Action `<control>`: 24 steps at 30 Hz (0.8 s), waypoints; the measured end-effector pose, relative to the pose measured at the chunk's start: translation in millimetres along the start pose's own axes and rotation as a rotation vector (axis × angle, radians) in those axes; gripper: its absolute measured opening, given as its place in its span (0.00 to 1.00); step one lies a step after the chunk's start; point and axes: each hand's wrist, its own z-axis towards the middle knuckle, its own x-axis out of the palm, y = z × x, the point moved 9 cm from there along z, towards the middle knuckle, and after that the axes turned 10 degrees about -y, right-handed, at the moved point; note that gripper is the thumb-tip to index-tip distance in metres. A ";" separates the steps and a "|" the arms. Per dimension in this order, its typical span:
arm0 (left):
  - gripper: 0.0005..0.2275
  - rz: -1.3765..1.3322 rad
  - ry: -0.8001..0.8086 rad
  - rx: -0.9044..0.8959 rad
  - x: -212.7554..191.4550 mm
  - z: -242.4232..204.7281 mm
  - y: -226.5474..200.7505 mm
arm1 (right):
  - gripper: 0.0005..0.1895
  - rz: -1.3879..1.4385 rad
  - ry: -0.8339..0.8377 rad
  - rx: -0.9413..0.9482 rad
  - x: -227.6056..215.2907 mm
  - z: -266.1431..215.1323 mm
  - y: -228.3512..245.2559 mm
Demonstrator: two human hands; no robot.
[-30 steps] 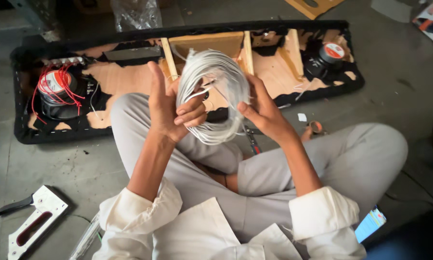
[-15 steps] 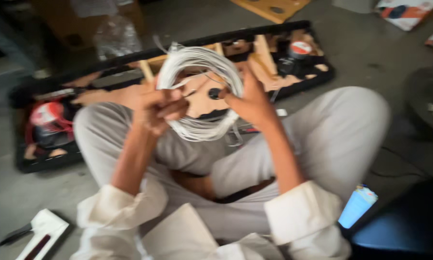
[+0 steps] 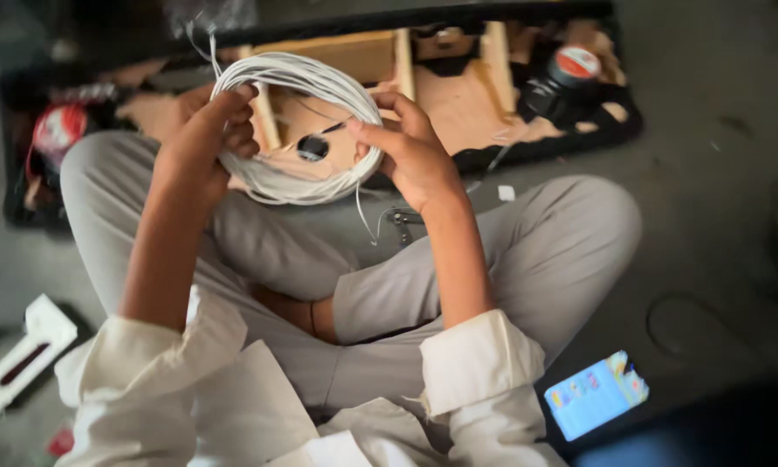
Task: The person sits on the floor and connects white speaker wires to terminals on a wooden speaker enclosure. They twist the wire ends, insert them into the terminals, and secure the connections using electrical tape. The person then uses pliers to cut and strip the wire ends.
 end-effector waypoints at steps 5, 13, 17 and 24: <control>0.05 0.211 -0.214 0.073 -74.9 33.5 27.2 | 0.23 -0.077 0.061 0.109 18.8 59.4 -48.8; 0.08 0.415 -0.422 0.017 -202.0 103.4 108.2 | 0.23 -0.250 -0.011 0.298 32.4 171.9 -186.9; 0.09 0.670 -0.539 0.193 -247.8 127.2 130.3 | 0.20 -0.479 0.005 0.235 30.0 222.3 -251.7; 0.11 1.228 -0.680 0.488 -244.4 123.4 128.4 | 0.19 -1.159 0.004 -0.292 -7.6 218.0 -249.6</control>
